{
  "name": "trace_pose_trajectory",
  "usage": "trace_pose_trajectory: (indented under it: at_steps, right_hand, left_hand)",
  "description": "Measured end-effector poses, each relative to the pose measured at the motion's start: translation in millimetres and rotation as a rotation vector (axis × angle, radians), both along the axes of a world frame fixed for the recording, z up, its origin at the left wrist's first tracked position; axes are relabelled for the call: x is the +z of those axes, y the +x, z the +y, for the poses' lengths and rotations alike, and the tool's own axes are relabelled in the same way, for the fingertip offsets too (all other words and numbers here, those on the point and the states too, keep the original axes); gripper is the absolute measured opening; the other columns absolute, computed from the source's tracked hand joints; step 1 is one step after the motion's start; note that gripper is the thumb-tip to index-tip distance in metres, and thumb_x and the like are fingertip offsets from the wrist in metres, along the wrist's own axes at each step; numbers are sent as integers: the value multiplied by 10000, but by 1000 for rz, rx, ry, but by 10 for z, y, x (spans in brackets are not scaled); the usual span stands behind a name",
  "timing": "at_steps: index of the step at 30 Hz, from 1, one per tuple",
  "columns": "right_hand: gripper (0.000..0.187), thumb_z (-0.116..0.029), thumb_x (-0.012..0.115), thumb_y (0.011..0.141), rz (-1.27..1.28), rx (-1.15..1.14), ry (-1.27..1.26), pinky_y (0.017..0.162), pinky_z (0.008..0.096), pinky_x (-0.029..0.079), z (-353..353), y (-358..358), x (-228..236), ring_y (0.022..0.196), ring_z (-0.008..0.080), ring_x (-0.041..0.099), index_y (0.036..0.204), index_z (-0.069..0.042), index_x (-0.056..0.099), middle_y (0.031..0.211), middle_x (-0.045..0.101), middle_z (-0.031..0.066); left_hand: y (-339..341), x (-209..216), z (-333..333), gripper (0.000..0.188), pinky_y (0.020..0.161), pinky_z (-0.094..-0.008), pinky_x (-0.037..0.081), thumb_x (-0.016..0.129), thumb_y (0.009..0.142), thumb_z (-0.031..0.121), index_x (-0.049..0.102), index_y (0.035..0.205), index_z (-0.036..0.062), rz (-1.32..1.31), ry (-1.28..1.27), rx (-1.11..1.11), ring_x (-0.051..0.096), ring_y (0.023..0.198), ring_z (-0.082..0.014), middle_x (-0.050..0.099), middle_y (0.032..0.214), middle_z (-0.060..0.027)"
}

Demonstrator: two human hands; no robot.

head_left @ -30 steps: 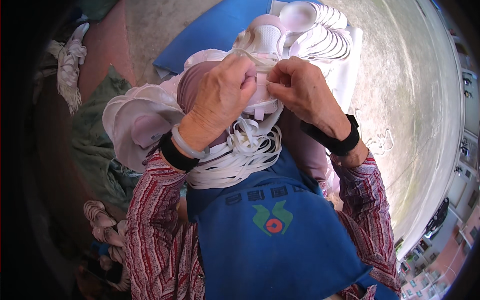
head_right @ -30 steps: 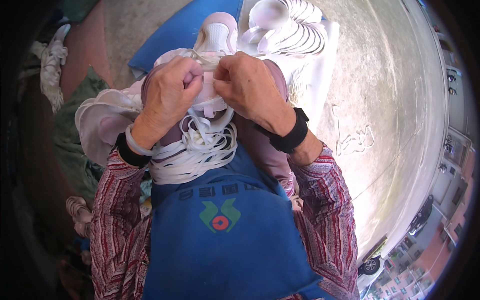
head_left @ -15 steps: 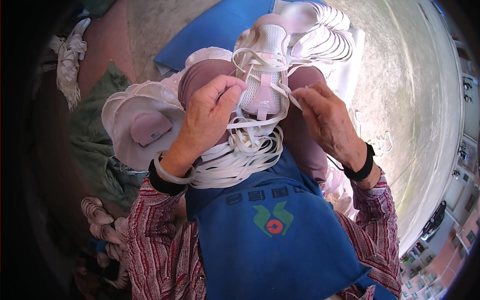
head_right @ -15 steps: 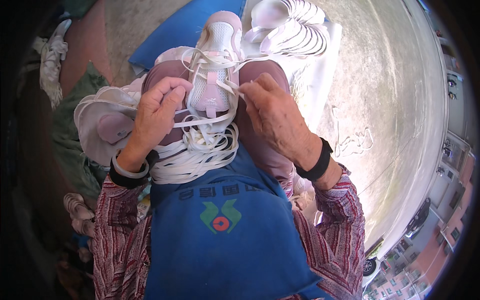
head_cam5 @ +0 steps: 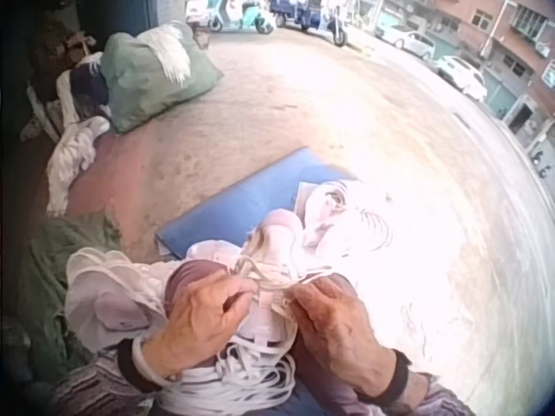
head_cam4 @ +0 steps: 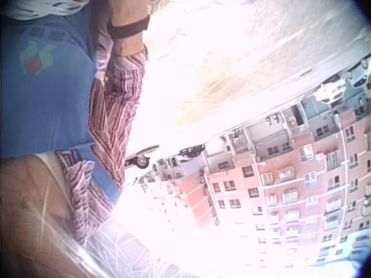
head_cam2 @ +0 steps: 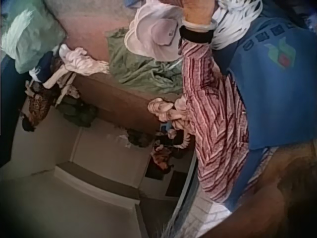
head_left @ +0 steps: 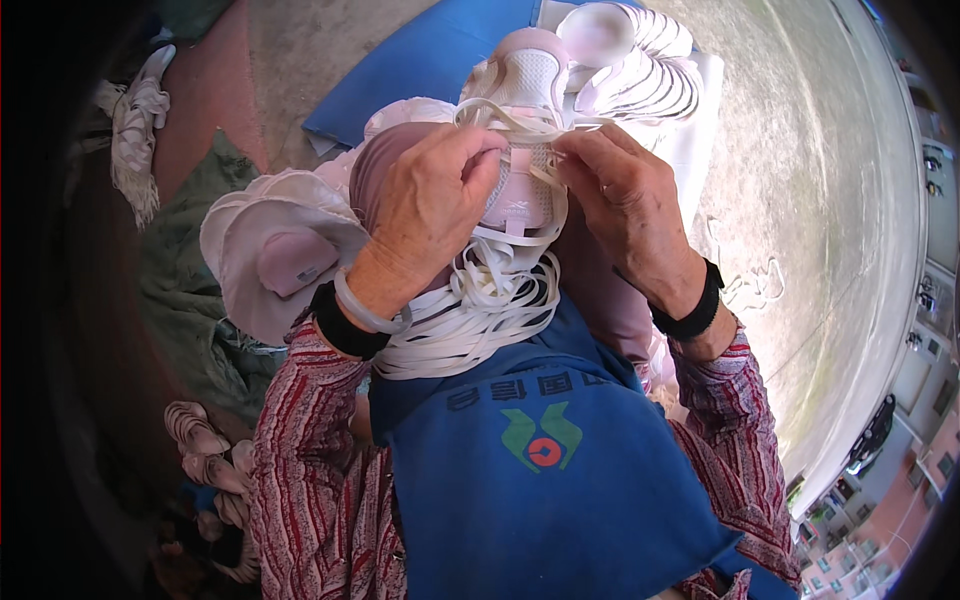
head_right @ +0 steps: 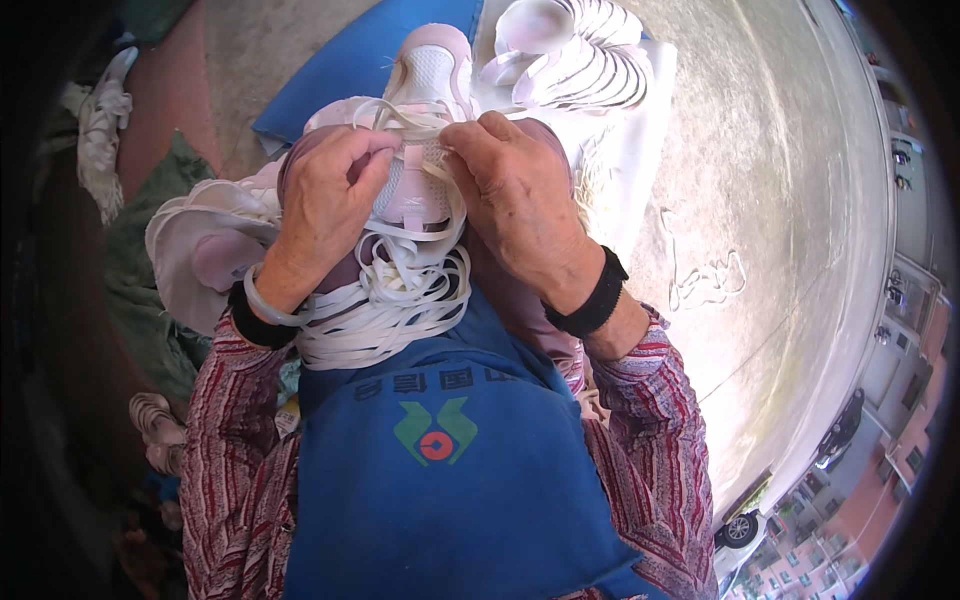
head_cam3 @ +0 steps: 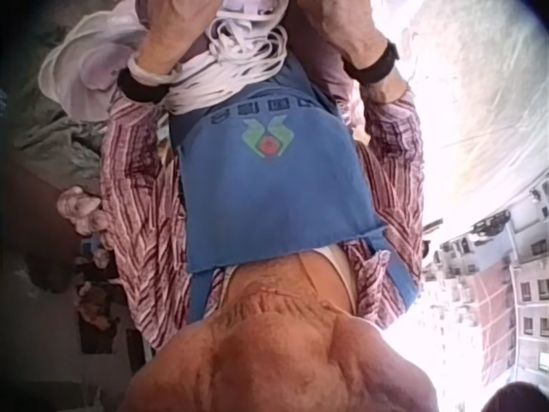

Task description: Thread laces through the eyelets of a shoe.

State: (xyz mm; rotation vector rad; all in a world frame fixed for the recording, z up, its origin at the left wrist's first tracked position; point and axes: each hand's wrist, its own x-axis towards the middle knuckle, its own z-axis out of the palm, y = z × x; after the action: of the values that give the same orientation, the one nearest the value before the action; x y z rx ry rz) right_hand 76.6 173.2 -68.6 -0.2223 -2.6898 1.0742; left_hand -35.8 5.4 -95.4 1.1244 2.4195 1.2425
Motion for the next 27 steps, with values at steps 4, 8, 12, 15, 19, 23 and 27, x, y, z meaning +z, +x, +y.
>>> trace_pose_trajectory:
  at_steps: [4,8,12,15,19,23,27]
  right_hand:
    - [88,-39,670,833,89,-9,69,692,421,487,-18,-25,-76,816,338,618,917,-26,688,878,612,134]
    - [77,-79,675,840,71,11,250,681,409,468,-4,-65,-82,769,322,594,893,-24,680,825,590,125]
    - [80,-101,670,845,14,9,167,675,420,469,-41,-107,-65,743,327,593,870,-25,676,793,582,136]
    - [89,-110,667,845,-80,-29,159,679,431,477,-74,-122,-58,730,340,607,853,-22,677,789,591,152]
    - [93,-103,659,841,-125,-14,110,684,430,487,-62,-151,-64,728,353,620,839,-11,675,802,606,165]
    - [91,-85,644,839,-96,-11,-26,696,421,492,-74,-131,-134,758,356,624,840,2,672,813,618,175]
    - [89,-71,624,849,-48,-1,-10,697,428,487,-101,-136,-131,770,359,623,862,9,661,815,615,183]
  left_hand:
    - [8,-36,-19,153,660,-393,500,692,872,154,683,928,13,11,5,-48,648,729,-312,645,818,-155]
    - [20,-113,-58,147,647,-332,477,715,868,123,699,952,3,-24,63,-18,609,687,-220,627,767,-113]
    - [4,-97,-80,170,646,-319,476,719,877,145,688,942,-9,-162,75,72,595,679,-189,628,750,-98]
    - [-9,-22,-26,174,635,-308,471,728,867,155,672,911,-4,-257,53,113,581,660,-167,621,716,-84]
    - [-23,-53,17,158,608,-299,457,744,826,137,649,873,20,-285,-16,119,561,636,-149,598,685,-68]
    - [-42,-112,5,135,595,-305,455,739,808,102,651,875,25,-144,4,58,564,646,-165,600,719,-68]
    - [-48,-141,8,110,620,-326,465,723,816,71,667,898,25,-45,43,-3,587,675,-191,610,758,-81]
